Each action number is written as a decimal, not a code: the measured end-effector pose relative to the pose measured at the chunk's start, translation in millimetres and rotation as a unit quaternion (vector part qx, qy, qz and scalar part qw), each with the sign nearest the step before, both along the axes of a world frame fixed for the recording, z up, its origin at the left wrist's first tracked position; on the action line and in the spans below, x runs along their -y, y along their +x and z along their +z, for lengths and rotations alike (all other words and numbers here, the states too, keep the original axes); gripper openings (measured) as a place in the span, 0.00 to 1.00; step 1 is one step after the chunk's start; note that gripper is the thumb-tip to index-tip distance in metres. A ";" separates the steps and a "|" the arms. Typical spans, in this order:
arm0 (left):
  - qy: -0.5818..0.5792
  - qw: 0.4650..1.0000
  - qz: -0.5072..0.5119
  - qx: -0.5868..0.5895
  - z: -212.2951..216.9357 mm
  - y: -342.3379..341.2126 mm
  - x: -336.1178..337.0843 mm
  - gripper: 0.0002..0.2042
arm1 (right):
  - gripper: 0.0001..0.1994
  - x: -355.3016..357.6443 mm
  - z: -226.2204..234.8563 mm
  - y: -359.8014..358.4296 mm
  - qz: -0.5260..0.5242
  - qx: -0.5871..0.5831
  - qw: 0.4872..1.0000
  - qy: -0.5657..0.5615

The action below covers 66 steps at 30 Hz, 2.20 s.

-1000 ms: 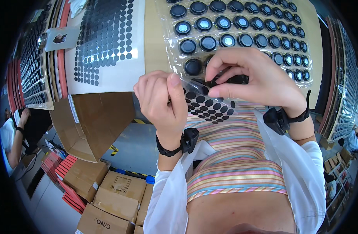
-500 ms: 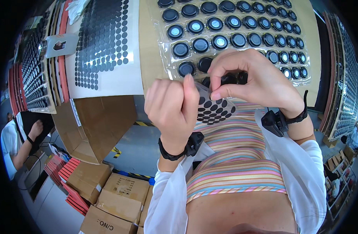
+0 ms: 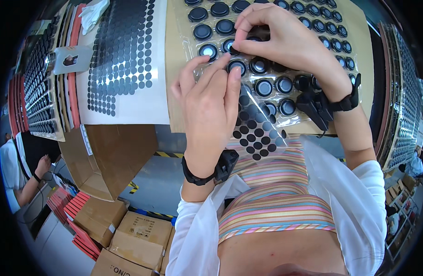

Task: Peeling small round adhesive seals from a sheet and applying them to a grid of electronic components.

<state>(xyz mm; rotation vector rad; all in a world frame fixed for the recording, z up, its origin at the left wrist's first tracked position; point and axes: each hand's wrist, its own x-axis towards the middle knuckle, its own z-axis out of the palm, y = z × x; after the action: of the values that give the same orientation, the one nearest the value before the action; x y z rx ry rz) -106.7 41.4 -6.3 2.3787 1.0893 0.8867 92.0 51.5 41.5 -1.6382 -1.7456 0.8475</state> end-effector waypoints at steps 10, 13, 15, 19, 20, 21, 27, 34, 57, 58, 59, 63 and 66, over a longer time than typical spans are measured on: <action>-0.001 0.999 0.004 -0.043 1.6 1.4 -2.2 0.13 | 0.06 1.7 -3.7 -11.6 -0.030 0.067 0.994 0.087; -0.003 0.999 0.003 -0.041 1.7 2.0 -2.0 0.13 | 0.06 -6.9 -9.8 -3.0 -0.013 0.053 0.999 0.003; -0.007 0.999 0.003 -0.041 0.5 2.2 -2.0 0.13 | 0.06 0.4 -6.9 -8.1 -0.015 0.074 0.996 0.046; 0.011 1.000 0.001 0.002 -2.6 2.8 -3.4 0.11 | 0.05 0.7 -13.3 -6.3 -0.032 0.085 0.993 0.071; 0.009 1.000 -0.002 0.008 -2.2 2.8 -3.7 0.11 | 0.05 1.8 -14.4 -4.1 -0.035 0.086 0.993 0.071; 0.008 1.000 -0.002 0.007 -1.7 1.2 -3.6 0.11 | 0.05 3.5 -16.8 -1.8 -0.024 0.088 0.990 0.108; 0.023 0.993 0.076 0.089 0.0 -16.1 -2.0 0.08 | 0.09 38.5 -0.7 -4.8 0.079 -0.102 0.992 -0.017; 0.060 0.984 0.128 0.107 9.0 -17.7 8.1 0.15 | 0.12 70.7 5.2 -19.9 0.038 -0.222 0.968 -0.114; -0.017 0.994 0.103 0.036 -1.7 -22.6 -2.2 0.12 | 0.06 -3.8 3.1 -23.4 -0.019 -0.138 0.989 -0.052; -0.019 0.996 0.081 0.032 -1.9 -20.7 -1.6 0.12 | 0.06 -9.9 -1.6 -23.8 -0.019 -0.137 0.989 -0.051; -0.028 0.997 0.069 0.033 -3.5 -19.9 -1.4 0.12 | 0.06 -14.4 -9.5 -24.4 -0.011 -0.069 0.997 0.013; -0.025 0.998 0.062 0.011 -7.8 -22.6 -2.3 0.12 | 0.07 -18.4 -24.7 -29.6 0.000 -0.003 0.996 0.094; -0.021 0.998 0.058 0.011 -9.2 -22.3 -3.3 0.13 | 0.07 -19.8 -25.6 -30.5 -0.004 -0.003 0.997 0.082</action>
<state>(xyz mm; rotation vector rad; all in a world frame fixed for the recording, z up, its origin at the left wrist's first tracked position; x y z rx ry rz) -129.0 44.7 -15.5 2.2874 1.2351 0.9169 61.5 71.3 15.9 -1.5318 -1.7548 0.6854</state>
